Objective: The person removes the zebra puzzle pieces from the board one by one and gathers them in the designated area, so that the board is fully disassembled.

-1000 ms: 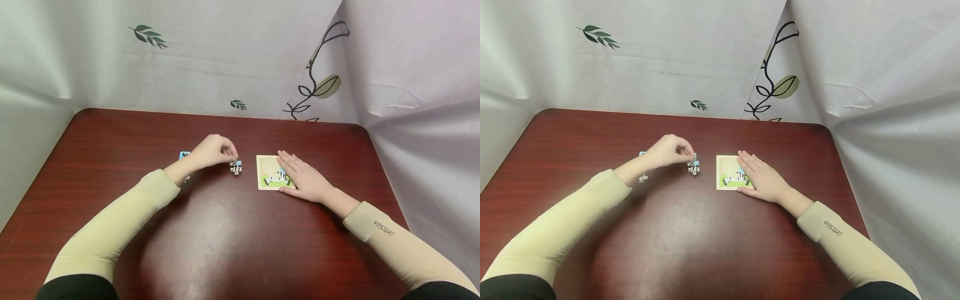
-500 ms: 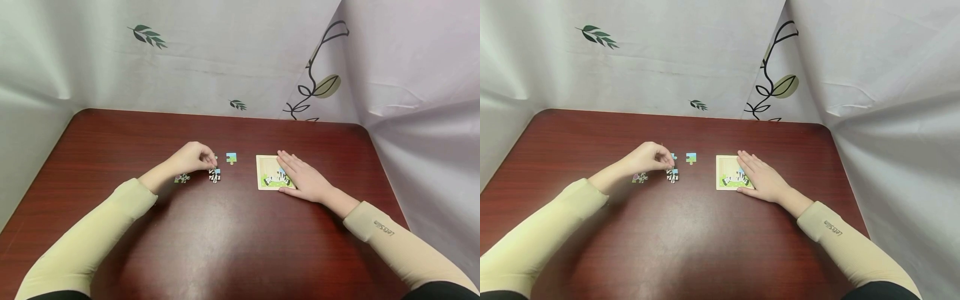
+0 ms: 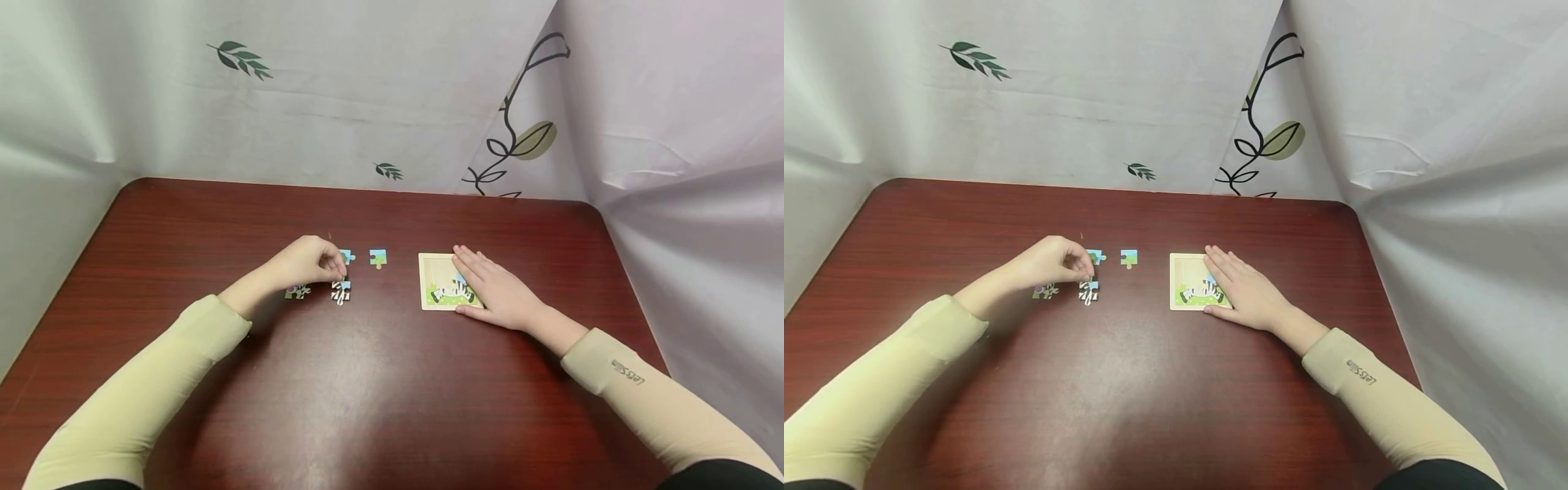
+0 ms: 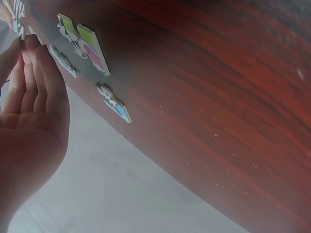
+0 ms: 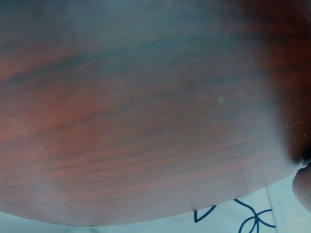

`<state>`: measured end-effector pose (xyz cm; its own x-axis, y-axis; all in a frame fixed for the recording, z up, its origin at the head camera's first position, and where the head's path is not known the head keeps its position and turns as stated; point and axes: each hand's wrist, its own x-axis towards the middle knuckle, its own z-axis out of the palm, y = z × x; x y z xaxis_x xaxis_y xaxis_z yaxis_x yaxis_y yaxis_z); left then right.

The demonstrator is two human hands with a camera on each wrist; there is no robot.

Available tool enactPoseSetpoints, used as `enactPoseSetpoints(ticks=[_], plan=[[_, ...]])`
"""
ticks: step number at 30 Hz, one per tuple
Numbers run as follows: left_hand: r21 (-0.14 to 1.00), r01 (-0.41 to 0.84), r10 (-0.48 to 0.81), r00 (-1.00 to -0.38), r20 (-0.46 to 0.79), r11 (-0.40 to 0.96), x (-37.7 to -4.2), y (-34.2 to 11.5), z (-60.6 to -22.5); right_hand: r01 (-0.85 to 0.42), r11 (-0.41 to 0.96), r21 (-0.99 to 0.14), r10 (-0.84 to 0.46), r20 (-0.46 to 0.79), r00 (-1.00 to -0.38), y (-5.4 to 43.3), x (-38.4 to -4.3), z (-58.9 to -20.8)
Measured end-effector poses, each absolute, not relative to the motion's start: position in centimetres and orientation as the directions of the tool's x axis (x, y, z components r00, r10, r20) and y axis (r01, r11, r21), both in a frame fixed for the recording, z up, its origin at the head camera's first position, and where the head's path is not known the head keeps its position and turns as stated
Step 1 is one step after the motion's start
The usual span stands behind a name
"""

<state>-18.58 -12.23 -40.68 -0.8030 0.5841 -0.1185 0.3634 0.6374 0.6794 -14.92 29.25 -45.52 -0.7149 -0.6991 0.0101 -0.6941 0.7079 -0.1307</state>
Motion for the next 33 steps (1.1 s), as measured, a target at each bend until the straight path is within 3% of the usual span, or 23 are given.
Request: enactPoseSetpoints(ticks=[33], plan=[[0.641, 0.379, 0.571, -0.813, -0.113, 0.667, -18.9, -13.0, -41.6, -0.691, 0.71, -0.136, -0.697, 0.011, -0.717, 29.2, -14.9, -45.5]])
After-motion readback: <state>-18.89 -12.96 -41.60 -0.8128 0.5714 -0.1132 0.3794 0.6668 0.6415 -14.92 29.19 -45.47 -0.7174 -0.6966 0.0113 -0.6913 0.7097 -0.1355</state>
